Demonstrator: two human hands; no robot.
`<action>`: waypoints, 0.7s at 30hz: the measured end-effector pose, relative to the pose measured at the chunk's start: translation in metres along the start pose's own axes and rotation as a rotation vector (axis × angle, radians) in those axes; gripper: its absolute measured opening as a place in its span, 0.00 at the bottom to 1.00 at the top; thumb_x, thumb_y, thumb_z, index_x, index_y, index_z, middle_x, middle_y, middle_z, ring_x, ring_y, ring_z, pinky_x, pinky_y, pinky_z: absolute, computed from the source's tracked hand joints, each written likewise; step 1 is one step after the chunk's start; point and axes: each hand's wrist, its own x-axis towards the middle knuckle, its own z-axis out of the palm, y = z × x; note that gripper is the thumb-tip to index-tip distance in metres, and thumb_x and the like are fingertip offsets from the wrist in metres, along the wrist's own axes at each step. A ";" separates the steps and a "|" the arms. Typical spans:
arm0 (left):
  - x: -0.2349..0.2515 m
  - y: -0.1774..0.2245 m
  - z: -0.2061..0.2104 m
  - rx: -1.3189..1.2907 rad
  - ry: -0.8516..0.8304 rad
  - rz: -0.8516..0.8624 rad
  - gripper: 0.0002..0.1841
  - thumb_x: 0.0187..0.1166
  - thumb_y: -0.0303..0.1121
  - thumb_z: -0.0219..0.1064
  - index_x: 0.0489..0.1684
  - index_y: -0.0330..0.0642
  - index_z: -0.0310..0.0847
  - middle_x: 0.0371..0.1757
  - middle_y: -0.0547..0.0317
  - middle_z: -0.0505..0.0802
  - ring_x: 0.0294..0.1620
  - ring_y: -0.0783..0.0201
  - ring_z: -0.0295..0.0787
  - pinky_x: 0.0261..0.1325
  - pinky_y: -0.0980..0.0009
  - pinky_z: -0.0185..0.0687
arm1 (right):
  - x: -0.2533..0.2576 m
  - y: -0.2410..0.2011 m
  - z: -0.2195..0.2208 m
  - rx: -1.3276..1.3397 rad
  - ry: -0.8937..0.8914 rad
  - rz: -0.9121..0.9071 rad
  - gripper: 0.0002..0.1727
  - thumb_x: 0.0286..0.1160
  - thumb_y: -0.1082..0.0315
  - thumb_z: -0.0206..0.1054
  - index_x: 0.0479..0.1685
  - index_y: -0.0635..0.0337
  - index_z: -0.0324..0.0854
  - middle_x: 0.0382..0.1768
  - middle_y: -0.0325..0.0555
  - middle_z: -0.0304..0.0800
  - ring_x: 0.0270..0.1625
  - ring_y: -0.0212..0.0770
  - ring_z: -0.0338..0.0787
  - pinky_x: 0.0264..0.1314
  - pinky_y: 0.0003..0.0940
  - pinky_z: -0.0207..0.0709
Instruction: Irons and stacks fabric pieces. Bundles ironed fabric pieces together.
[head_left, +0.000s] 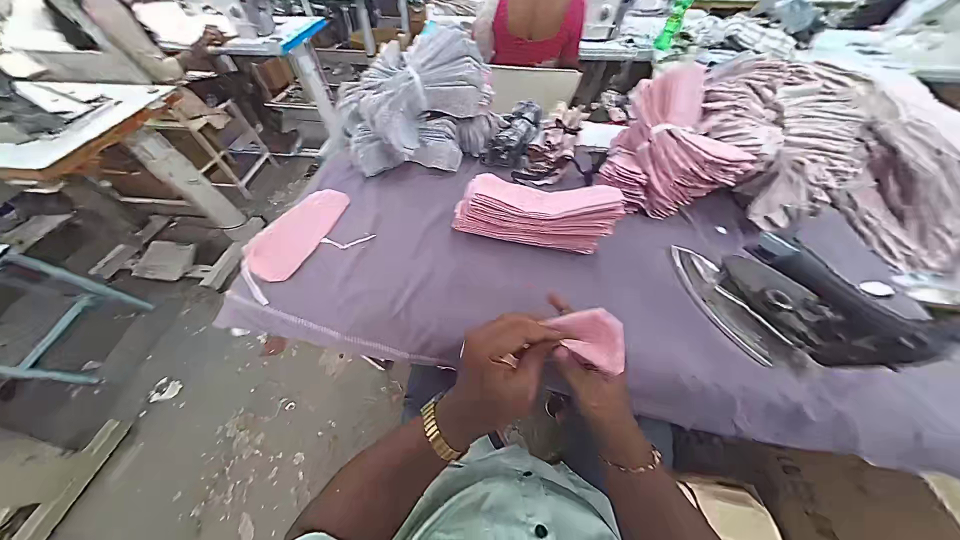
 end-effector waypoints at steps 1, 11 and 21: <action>-0.001 -0.001 0.002 -0.072 0.013 -0.020 0.05 0.76 0.20 0.71 0.43 0.30 0.91 0.43 0.51 0.95 0.44 0.63 0.94 0.50 0.66 0.94 | -0.001 -0.003 -0.003 -0.018 0.016 -0.042 0.10 0.81 0.63 0.71 0.56 0.51 0.90 0.53 0.36 0.97 0.57 0.33 0.95 0.66 0.35 0.89; 0.001 -0.020 0.002 0.389 0.009 0.099 0.21 0.70 0.32 0.76 0.61 0.34 0.87 0.58 0.49 0.90 0.53 0.61 0.91 0.49 0.66 0.93 | -0.008 -0.011 -0.018 -0.427 0.094 0.129 0.17 0.86 0.73 0.61 0.67 0.66 0.86 0.47 0.42 0.98 0.49 0.30 0.96 0.55 0.30 0.92; 0.007 -0.021 0.006 0.641 -0.096 0.257 0.14 0.77 0.30 0.68 0.56 0.50 0.94 0.65 0.47 0.91 0.63 0.55 0.89 0.63 0.60 0.88 | -0.025 -0.016 -0.006 -1.075 -0.018 0.060 0.27 0.74 0.65 0.62 0.74 0.59 0.84 0.13 0.40 0.82 0.13 0.42 0.81 0.16 0.44 0.74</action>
